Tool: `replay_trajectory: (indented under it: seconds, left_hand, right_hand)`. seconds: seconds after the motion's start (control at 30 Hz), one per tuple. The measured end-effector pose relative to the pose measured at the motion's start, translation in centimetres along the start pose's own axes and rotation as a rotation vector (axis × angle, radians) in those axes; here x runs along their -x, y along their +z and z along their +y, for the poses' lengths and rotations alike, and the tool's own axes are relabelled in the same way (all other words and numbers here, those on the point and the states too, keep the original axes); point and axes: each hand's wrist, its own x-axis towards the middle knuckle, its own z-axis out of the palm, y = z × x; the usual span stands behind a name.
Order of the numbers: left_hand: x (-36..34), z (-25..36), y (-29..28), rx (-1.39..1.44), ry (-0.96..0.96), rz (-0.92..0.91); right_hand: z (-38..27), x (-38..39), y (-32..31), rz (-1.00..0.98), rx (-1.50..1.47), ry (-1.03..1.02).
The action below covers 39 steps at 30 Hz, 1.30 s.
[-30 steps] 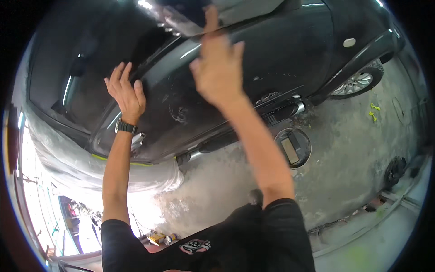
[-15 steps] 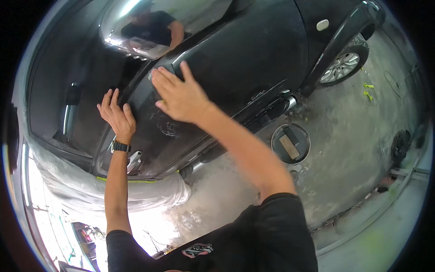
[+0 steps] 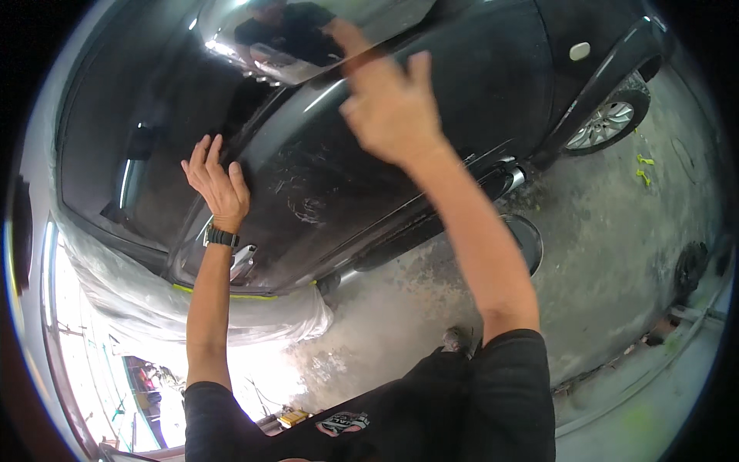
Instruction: The person wets a sanding block in a bucket of water, sands a car door, and wipes the car surface with a cloth while continuing to sand.
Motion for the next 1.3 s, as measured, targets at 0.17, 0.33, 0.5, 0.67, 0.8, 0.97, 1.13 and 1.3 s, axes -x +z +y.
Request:
replay_trajectory:
  seconds: [0.17, 0.33, 0.5, 0.67, 0.8, 0.97, 1.13, 1.3]
  left_hand:
    - [-0.7, 0.4, -0.1, -0.01, 0.043, 0.025]
    - [0.7, -0.9, 0.2, -0.025, 0.042, 0.013]
    - [-0.3, 1.0, 0.7, -0.014, 0.062, 0.043]
    - [0.5, -0.4, 0.6, -0.073, 0.074, -0.001]
    - [0.4, 0.3, 1.2, -0.064, 0.08, 0.001]
    - [0.4, -0.8, 0.5, -0.103, 0.086, -0.027]
    - [0.3, -0.2, 1.0, -0.105, 0.092, -0.017]
    - [0.5, -0.6, 0.8, -0.093, 0.072, -0.002]
  right_hand:
    - [-5.1, 0.7, 3.6, 0.138, -0.178, 0.072]
    - [-3.9, 1.3, 4.4, 0.109, -0.217, -0.176]
    - [11.0, 1.0, 0.1, 0.218, 0.277, 0.149]
    - [2.9, 2.5, 2.6, 0.239, -0.081, -0.146]
    - [15.1, 1.0, -1.4, 0.192, 0.377, -0.004]
    - [11.1, 0.2, 1.4, 0.323, 0.307, 0.215]
    - [16.1, 1.1, 0.0, 0.37, 0.241, 0.011]
    - [15.9, -1.5, 1.7, 0.537, 0.1, 0.355]
